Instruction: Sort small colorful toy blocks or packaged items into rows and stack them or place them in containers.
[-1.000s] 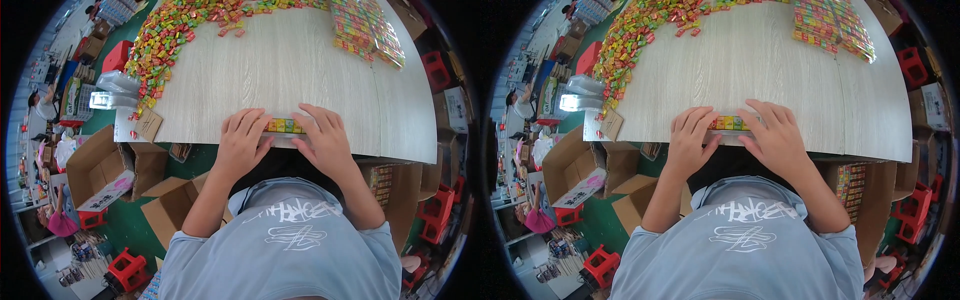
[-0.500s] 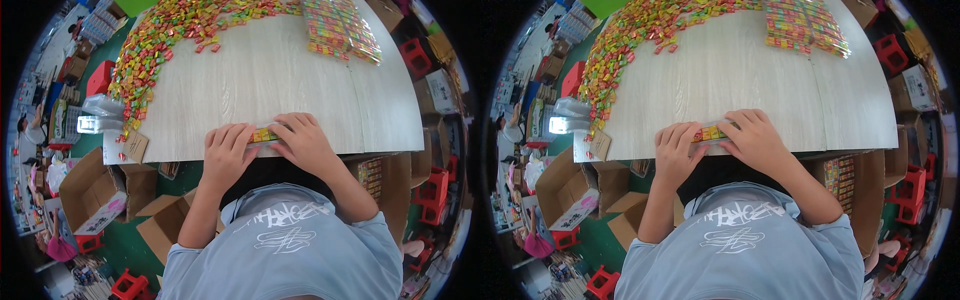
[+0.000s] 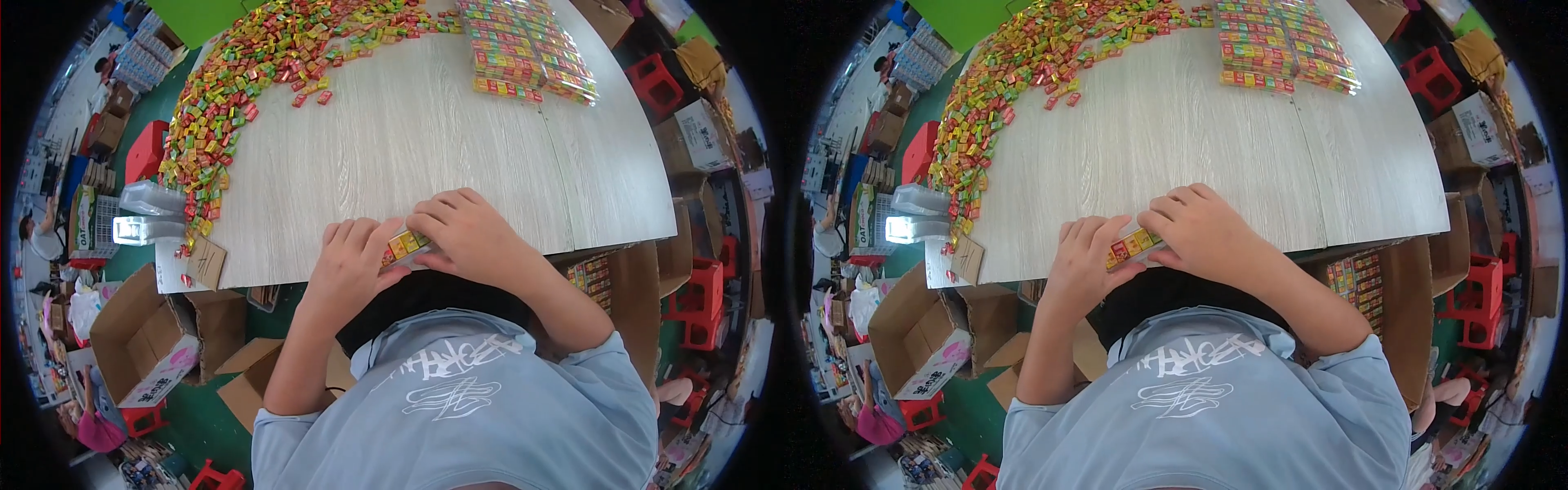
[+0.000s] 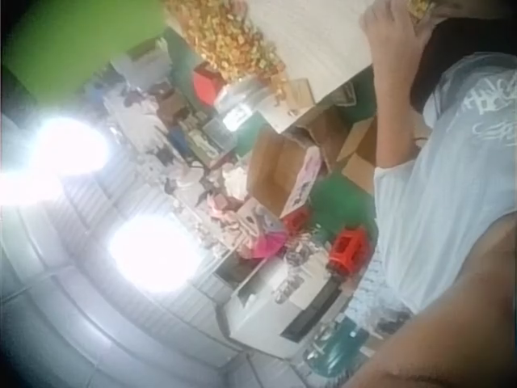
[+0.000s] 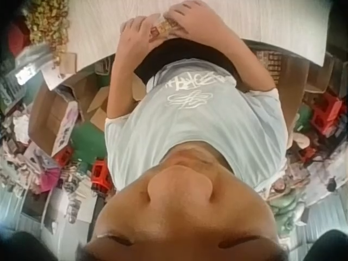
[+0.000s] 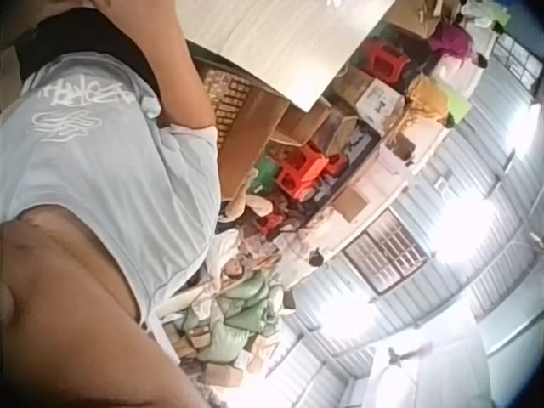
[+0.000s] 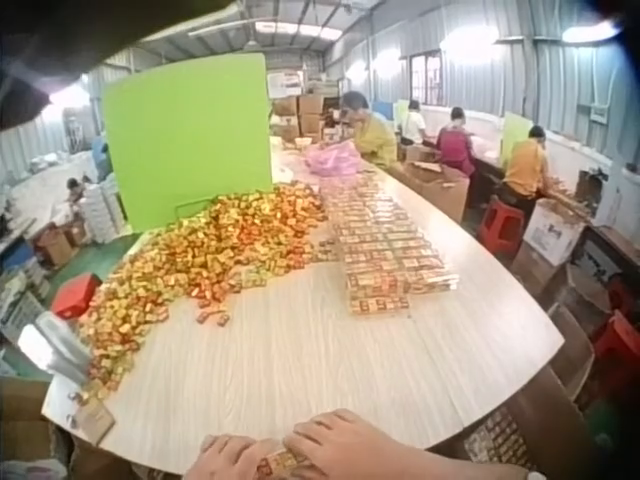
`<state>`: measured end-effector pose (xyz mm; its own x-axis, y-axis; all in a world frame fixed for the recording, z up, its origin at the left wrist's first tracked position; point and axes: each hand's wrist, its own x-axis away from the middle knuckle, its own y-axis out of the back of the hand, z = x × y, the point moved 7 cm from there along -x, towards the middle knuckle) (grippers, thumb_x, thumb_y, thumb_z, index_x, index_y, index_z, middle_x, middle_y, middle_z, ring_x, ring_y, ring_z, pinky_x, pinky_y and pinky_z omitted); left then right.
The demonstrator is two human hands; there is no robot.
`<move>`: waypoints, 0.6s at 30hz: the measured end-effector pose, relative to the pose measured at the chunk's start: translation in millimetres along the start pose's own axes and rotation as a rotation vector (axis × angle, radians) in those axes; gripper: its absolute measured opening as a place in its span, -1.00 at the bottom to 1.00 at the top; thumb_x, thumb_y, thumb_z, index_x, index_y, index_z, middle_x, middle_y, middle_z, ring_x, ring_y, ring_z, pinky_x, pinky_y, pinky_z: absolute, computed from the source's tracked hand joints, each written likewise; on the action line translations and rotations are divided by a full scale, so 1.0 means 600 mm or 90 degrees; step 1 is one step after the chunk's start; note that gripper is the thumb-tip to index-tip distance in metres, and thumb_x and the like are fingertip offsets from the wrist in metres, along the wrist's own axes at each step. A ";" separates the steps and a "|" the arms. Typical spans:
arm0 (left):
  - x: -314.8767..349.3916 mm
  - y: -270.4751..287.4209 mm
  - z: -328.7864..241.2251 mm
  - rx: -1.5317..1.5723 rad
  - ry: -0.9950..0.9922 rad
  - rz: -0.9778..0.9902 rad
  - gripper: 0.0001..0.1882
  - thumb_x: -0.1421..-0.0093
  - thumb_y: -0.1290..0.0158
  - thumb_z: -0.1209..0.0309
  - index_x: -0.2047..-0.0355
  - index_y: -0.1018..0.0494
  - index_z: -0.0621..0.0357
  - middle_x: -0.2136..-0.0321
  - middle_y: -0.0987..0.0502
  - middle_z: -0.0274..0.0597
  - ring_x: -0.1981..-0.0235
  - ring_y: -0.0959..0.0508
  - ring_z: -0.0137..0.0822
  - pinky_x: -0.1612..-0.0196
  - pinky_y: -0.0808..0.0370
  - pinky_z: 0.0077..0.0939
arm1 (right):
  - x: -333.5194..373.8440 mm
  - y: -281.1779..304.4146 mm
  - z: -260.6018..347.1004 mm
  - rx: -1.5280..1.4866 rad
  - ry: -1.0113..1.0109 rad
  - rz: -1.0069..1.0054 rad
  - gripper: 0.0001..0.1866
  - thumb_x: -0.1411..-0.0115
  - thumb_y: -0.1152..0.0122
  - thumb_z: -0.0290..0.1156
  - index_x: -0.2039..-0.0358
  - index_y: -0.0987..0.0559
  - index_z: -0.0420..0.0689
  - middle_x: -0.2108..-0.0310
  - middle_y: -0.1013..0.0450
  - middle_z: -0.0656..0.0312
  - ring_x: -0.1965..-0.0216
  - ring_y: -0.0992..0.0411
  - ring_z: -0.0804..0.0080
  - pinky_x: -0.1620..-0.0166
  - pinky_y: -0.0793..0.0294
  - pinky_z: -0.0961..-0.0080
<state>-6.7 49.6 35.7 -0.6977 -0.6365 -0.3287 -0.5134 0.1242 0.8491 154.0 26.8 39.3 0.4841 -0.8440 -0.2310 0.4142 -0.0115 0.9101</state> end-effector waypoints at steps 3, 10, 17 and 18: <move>-0.001 0.003 0.008 0.033 0.006 0.021 -0.23 0.00 -0.48 0.29 -0.22 -0.41 0.05 0.10 -0.53 -0.14 0.03 -0.53 -0.07 -0.10 -0.41 -0.14 | -0.002 0.006 0.002 0.002 0.027 0.003 -0.50 -0.07 -0.52 -0.22 0.01 -0.56 -0.06 -0.03 -0.52 0.20 -0.10 -0.49 0.18 -0.21 -0.41 0.21; -0.002 0.016 0.024 0.082 0.041 -0.020 -0.23 0.06 -0.52 0.31 -0.18 -0.45 0.02 0.19 -0.54 -0.20 0.08 -0.55 -0.10 -0.06 -0.48 -0.19 | -0.007 0.018 0.007 0.004 0.077 -0.024 -0.54 -0.06 -0.52 -0.27 0.03 -0.59 -0.06 0.00 -0.54 0.22 -0.06 -0.50 0.21 -0.19 -0.42 0.22; -0.012 0.051 0.017 0.054 -0.030 -0.056 -0.37 0.03 -0.50 0.27 -0.05 -0.54 0.04 0.21 -0.55 -0.21 0.13 -0.56 -0.08 -0.02 -0.50 -0.20 | -0.016 0.045 0.001 -0.039 0.097 0.000 -0.66 -0.08 -0.50 -0.33 0.12 -0.62 -0.05 0.06 -0.53 0.24 0.00 -0.51 0.22 -0.15 -0.45 0.22; -0.011 0.054 0.013 0.038 -0.048 -0.051 -0.44 0.02 -0.50 0.25 0.02 -0.56 0.05 0.23 -0.55 -0.23 0.15 -0.56 -0.09 0.00 -0.51 -0.21 | -0.017 0.050 0.003 -0.046 0.101 0.003 -0.67 -0.09 -0.49 -0.34 0.13 -0.62 -0.05 0.06 -0.53 0.24 0.01 -0.51 0.21 -0.13 -0.47 0.24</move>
<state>-22.5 63.8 62.1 -0.6877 -0.5869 -0.4273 -0.5968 0.1219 0.7931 160.1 33.8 69.6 0.5991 -0.7489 -0.2833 0.4637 0.0360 0.8853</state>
